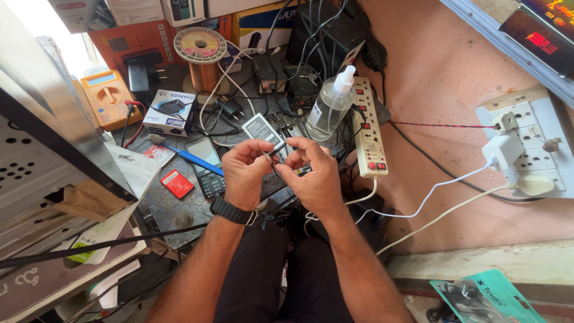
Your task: The person works on a small electronic device, likely a phone battery, using a screwdriver to manipulate components. They connect the device to a power source and use a multimeter to test it.
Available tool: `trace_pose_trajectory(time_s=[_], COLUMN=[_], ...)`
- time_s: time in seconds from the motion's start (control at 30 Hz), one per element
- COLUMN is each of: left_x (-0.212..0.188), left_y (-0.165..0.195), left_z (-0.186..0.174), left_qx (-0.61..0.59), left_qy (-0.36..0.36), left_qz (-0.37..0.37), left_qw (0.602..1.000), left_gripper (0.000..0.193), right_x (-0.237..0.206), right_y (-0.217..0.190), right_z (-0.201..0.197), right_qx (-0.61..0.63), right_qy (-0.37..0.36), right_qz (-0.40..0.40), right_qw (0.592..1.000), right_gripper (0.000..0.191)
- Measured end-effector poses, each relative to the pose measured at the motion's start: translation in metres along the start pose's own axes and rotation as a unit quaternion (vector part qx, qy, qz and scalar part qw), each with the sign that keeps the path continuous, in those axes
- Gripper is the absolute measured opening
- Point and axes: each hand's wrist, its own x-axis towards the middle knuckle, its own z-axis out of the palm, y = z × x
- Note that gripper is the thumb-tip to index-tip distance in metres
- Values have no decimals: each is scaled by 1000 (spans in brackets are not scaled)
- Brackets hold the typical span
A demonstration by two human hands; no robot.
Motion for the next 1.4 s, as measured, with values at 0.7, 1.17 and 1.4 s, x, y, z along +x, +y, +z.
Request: trace_pose_trajectory(time_s=[0.7,1.17,1.4], left_x=[3,3,3], left_y=[-3,-1,-4], left_z=[-4,-3,-4], left_qx=[-16,-14,-10], left_qy=[13,24,31], left_qz=[-5,-1,-1], left_qw=[1000,1000,999], left_gripper=[16,17,18], right_x=[3,-2,-28], right_y=[7,8,12], right_z=[9,0,1], right_qx=[93,83,122], right_qy=[1,78,158], right_qz=[40,11,-1], right_qw=[995,993,980], right_gripper=[42,26,15])
